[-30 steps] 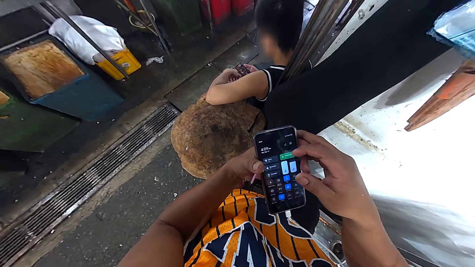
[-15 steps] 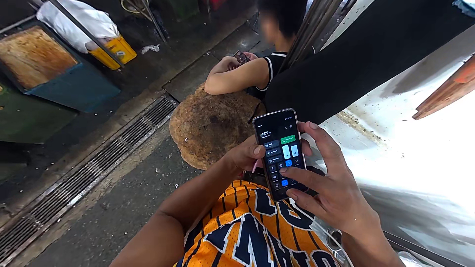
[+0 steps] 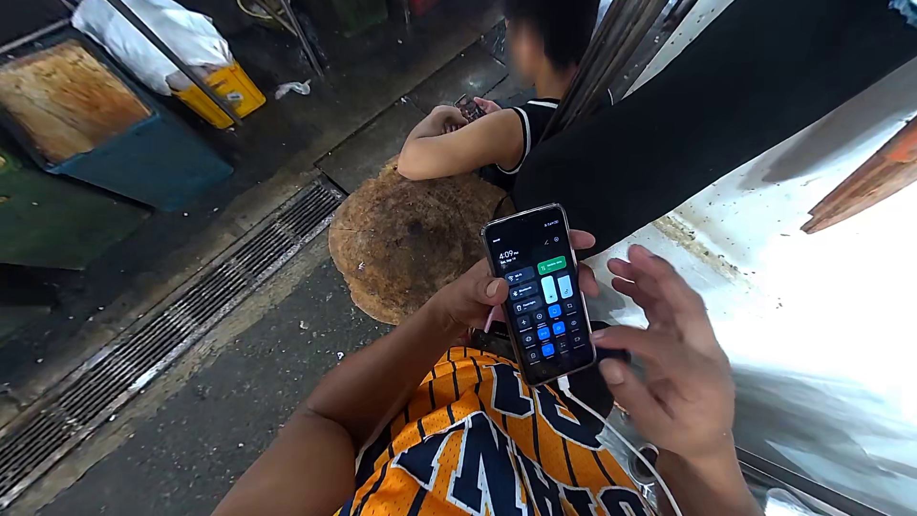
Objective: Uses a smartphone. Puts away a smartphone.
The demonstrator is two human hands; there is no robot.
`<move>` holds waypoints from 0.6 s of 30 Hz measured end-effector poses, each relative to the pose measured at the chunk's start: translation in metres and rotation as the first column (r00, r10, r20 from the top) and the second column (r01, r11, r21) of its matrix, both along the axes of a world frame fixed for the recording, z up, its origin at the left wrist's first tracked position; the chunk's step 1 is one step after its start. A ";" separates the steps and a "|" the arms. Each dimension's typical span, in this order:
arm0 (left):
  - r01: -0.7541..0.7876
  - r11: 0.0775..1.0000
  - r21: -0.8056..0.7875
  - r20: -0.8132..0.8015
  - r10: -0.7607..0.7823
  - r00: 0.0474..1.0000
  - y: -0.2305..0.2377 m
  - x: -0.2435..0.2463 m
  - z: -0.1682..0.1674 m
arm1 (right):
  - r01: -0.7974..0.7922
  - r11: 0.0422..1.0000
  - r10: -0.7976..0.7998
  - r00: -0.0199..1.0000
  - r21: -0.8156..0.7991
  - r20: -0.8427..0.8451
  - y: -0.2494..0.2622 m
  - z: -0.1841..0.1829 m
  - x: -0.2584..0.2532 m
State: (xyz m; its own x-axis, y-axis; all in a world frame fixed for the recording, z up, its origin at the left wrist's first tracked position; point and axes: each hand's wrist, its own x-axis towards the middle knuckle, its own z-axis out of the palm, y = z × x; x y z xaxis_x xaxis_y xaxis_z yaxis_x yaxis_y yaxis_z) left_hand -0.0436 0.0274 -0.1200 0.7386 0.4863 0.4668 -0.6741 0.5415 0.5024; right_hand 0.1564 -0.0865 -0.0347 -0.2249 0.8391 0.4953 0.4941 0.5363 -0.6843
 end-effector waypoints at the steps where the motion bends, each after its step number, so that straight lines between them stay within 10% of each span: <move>1: -0.016 1.000 0.007 -0.003 0.016 1.000 0.000 0.000 0.001 | 0.051 0.999 -0.052 0.997 -0.013 -0.052 0.001 -0.006 0.005; 5: -0.160 0.986 0.047 -0.049 0.162 0.986 0.002 -0.003 0.016 | 0.281 0.930 -0.349 0.877 -0.236 -0.331 0.000 -0.077 0.024; 7: -0.231 0.967 0.108 -0.052 0.237 0.970 0.008 -0.002 0.022 | 0.378 0.778 -0.514 0.843 -0.502 -0.161 -0.016 -0.105 0.019; 10: -0.245 0.956 0.164 -0.064 0.258 0.964 0.016 0.002 0.030 | 0.272 0.726 -0.252 0.960 -0.632 0.124 -0.048 -0.102 -0.010; 14: -0.233 0.940 0.249 -0.106 0.265 0.958 0.016 0.014 0.032 | 0.020 0.996 -0.023 0.999 -0.087 -0.030 -0.061 -0.024 -0.028; 18: -0.196 0.933 0.303 -0.040 0.218 0.975 0.010 0.046 0.045 | 0.417 0.905 -0.425 0.869 0.086 0.252 -0.042 0.031 -0.009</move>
